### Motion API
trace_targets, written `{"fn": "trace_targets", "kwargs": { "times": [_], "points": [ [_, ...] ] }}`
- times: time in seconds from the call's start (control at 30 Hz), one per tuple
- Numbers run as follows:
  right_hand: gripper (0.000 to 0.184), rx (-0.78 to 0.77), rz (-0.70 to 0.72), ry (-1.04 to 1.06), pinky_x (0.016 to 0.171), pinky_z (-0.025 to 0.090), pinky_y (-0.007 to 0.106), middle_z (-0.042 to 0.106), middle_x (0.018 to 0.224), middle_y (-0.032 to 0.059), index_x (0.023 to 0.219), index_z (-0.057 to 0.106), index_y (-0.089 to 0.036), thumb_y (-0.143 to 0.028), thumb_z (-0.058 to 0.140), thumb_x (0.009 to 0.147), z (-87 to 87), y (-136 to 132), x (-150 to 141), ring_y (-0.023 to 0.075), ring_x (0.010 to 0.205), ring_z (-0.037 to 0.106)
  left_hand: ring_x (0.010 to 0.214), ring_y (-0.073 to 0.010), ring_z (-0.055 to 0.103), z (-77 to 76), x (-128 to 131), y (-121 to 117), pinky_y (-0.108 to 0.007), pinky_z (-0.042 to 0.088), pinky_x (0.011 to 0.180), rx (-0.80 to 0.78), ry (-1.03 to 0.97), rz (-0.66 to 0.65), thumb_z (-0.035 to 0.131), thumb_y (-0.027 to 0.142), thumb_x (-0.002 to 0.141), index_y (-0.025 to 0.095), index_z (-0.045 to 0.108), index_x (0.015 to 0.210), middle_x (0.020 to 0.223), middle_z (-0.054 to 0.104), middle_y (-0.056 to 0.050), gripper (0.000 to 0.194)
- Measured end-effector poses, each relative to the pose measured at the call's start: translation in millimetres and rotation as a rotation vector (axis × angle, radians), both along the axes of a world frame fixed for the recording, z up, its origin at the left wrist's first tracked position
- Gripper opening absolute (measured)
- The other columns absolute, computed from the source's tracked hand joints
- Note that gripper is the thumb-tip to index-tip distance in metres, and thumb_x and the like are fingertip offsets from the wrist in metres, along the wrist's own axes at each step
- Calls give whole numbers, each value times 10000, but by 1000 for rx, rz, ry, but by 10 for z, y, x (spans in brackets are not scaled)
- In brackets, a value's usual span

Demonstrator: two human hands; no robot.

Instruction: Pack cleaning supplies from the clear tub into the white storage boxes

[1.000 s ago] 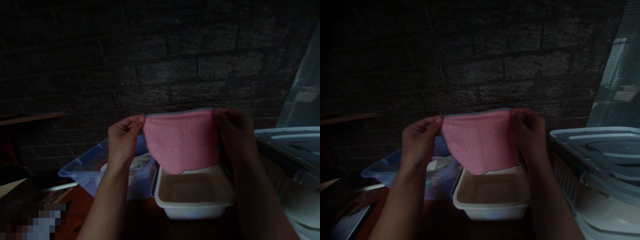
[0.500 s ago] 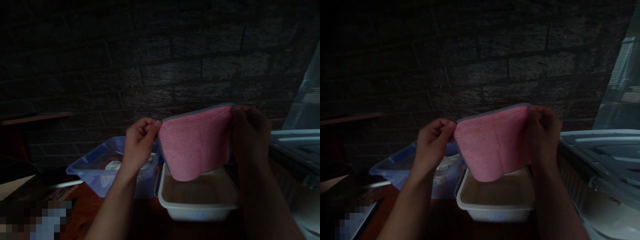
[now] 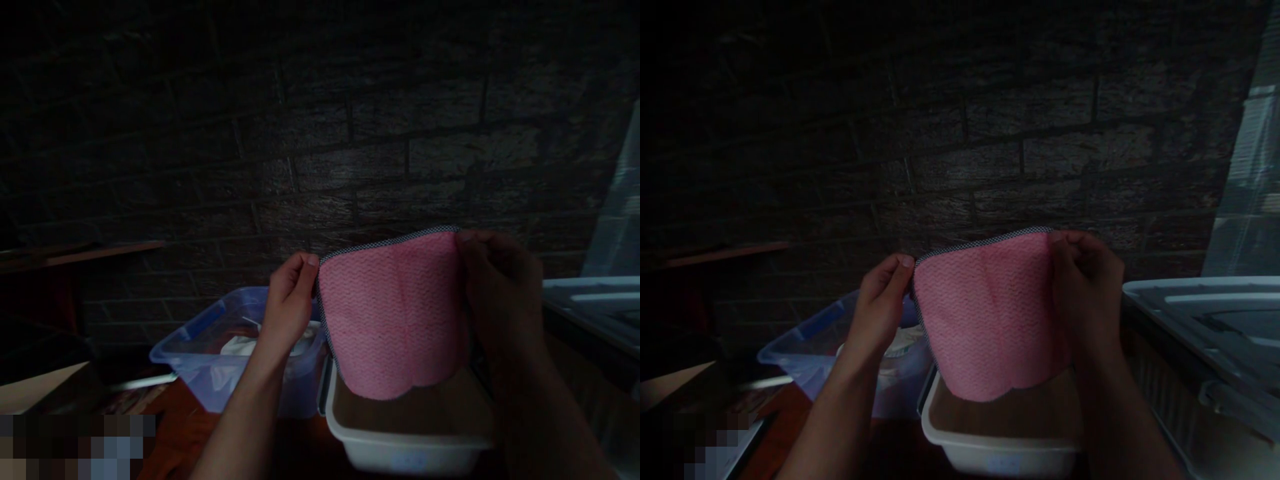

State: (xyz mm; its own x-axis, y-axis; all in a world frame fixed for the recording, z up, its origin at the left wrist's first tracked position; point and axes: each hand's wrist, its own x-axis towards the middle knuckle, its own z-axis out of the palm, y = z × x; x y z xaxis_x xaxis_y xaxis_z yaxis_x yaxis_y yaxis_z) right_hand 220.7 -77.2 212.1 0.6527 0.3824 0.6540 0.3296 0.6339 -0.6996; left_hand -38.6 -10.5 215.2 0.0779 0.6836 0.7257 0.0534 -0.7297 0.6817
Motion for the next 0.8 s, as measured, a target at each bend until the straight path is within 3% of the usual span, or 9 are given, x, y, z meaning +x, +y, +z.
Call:
{"fn": "trace_targets", "kwargs": {
  "times": [0.17,0.3,0.43,0.5,0.57,0.7,0.8],
  "points": [
    [180,-45,56,-108,590,439,308,689,741,20,867,780,-228,-398,730,902,22,-42,-73,186,686,604,815,-176,605,-14,24,-11,-280,445,746,46,-31,3,525,408,1023,201,687,850,842,679,-20,314],
    [136,-91,339,-295,709,530,314,778,869,15,928,806,-248,-362,735,910,0,-44,-223,199,801,699,1033,-219,670,-49,168,-184,-316,469,925,34,170,-100,595,426,1005,202,728,1138,1074,754,-56,292],
    [118,-138,738,-446,858,565,341,813,916,13,937,828,-239,-297,729,909,-64,24,-360,215,897,750,968,-221,674,-111,332,-299,-315,486,866,-2,425,-253,680,428,955,211,712,1190,1000,748,-33,322],
    [126,-166,833,-450,863,567,340,815,923,21,938,828,-229,-299,728,907,-85,44,-391,217,906,752,920,-207,656,-134,372,-293,-301,483,817,-5,451,-308,656,424,969,202,722,1128,959,731,-25,281],
    [172,-220,827,-417,816,568,323,812,949,24,1010,811,-227,-339,738,902,-92,35,-388,211,889,747,850,-186,627,-140,368,-255,-283,472,756,-30,432,-329,610,418,995,190,721,1035,908,708,-21,256],
    [356,-447,836,-531,714,548,281,793,1040,26,1139,755,-237,-400,809,828,-94,-34,-275,217,905,727,746,-153,557,-100,244,-134,-250,429,654,-56,289,-202,587,401,1004,190,682,891,807,639,1,257],
    [288,-712,823,-714,530,445,239,763,838,14,954,775,-200,-429,825,786,-105,-66,-154,183,715,673,697,-135,495,-51,115,-39,-233,379,603,-4,165,-3,607,385,988,192,662,832,746,566,22,254]
  ]
}}
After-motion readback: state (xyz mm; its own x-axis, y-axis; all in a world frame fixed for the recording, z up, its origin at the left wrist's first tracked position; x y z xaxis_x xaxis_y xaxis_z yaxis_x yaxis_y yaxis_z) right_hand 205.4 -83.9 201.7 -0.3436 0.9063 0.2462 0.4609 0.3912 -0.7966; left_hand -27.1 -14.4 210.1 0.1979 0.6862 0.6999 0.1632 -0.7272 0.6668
